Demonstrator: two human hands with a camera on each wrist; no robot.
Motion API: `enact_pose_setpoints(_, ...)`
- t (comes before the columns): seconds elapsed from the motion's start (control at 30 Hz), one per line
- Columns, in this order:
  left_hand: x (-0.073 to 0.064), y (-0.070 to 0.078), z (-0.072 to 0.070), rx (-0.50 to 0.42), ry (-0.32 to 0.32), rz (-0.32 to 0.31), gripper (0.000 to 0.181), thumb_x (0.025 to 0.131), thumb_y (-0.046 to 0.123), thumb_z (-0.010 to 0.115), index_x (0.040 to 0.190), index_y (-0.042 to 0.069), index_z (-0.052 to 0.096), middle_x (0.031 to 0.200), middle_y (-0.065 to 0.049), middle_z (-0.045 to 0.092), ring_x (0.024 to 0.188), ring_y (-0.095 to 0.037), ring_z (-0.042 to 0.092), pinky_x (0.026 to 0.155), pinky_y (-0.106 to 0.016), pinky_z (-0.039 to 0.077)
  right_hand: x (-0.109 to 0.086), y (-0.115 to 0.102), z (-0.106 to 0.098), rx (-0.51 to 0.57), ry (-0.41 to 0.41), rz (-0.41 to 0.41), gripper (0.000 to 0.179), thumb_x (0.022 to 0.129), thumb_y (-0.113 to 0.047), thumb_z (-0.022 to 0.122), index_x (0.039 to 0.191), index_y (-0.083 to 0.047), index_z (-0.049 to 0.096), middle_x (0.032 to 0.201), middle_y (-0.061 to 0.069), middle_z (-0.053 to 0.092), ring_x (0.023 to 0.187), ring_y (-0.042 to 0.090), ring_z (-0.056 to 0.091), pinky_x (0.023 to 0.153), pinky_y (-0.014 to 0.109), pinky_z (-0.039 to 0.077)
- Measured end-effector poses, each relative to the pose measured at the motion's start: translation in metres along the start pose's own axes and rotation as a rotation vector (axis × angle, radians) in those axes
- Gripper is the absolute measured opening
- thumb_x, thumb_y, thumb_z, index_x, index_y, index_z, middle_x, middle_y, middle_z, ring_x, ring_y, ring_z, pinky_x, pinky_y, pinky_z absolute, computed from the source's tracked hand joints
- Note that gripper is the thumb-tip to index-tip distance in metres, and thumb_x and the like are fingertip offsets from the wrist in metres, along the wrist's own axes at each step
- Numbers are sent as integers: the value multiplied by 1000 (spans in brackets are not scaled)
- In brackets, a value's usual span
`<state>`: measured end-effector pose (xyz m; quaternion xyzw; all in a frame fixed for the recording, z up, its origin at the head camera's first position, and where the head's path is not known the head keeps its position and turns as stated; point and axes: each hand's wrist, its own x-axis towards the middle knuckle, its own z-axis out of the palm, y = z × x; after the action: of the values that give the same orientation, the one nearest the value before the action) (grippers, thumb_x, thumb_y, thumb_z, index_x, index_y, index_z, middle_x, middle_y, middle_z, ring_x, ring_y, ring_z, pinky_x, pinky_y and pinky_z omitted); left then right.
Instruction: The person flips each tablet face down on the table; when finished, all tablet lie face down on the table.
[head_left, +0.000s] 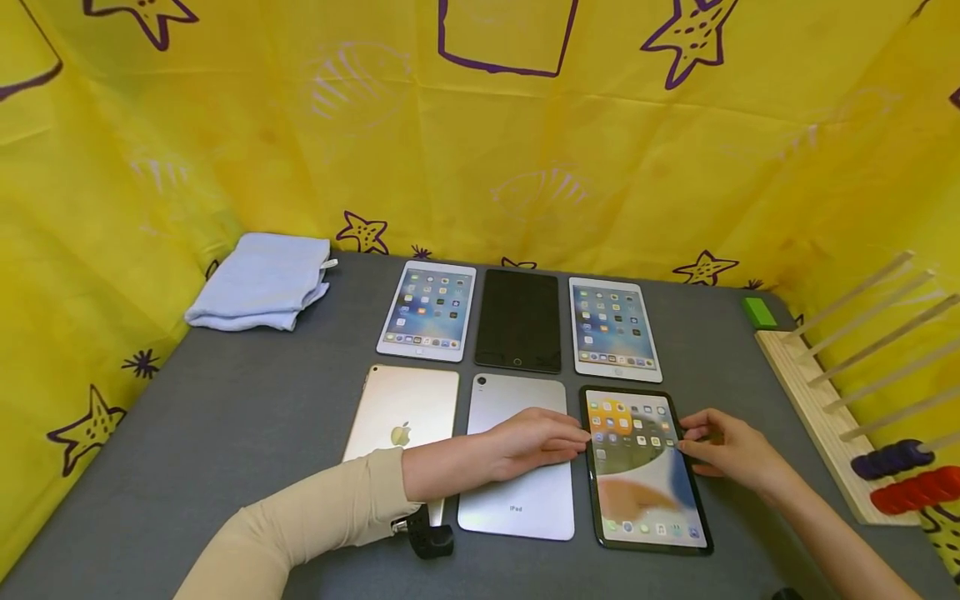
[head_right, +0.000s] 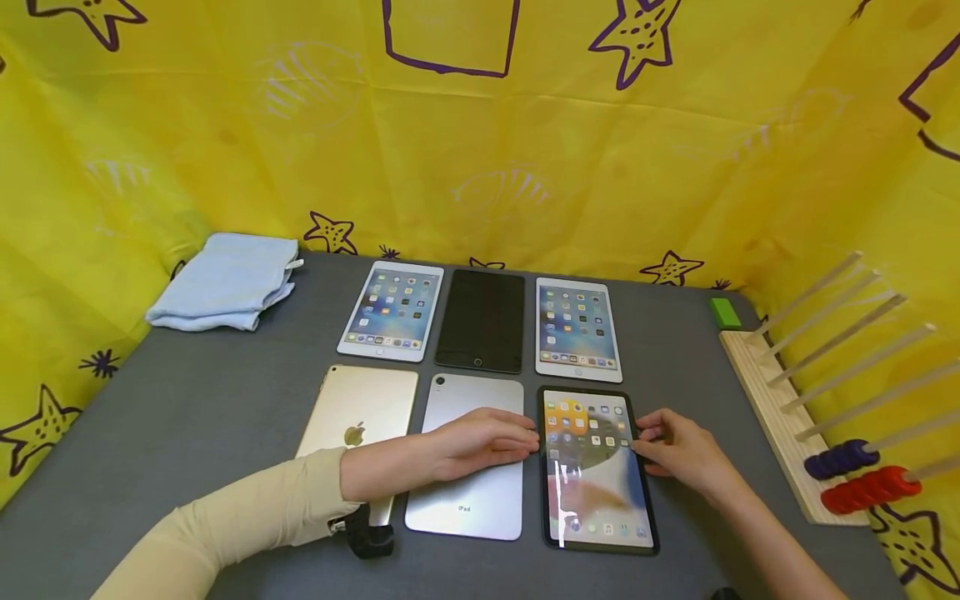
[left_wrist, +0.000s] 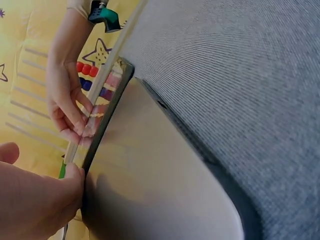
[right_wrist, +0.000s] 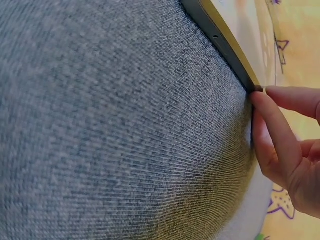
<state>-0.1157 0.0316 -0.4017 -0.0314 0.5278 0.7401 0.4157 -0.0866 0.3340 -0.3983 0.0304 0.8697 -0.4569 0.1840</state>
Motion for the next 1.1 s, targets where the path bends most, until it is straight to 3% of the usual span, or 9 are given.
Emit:
enact_pose_setpoints(0.2,1,1,0,21,12,9,43,95,5,60,131,-15,47,118,-19,63,111,-26,61,99,-37,47,1,0,1,-11,18,-6,44,92,-13,68,121,14,50,105,18,57,86,15,63,69,33,58)
enact_pose_setpoints(0.4,3,-2,0,57,45,64,43,95,4,61,133,-12,50,115,-17,64,106,-25,64,92,-36,51,3,-6,7,-78,66,-10,47,89,-21,73,119,10,54,104,15,61,84,12,64,66,31,58)
enact_pose_setpoints(0.6,3,-5,0,48,61,177,33,95,1,60,124,-11,53,105,-15,62,89,-19,63,85,-36,55,5,-15,15,-57,68,-7,48,90,-23,72,120,10,55,105,15,61,86,15,64,66,32,58)
enact_pose_setpoints(0.83,2,-3,6,33,61,318,22,92,-6,61,111,-6,50,93,-9,56,78,-15,63,75,-36,58,11,-28,30,2,13,-3,48,92,-24,70,124,9,54,108,17,59,92,23,64,68,35,59)
enact_pose_setpoints(1.1,-4,7,13,54,24,440,27,93,-4,61,116,-6,47,106,-14,56,87,-16,64,76,-36,58,15,-34,44,64,-30,-55,43,97,-16,61,127,12,50,113,22,58,95,27,65,69,38,59)
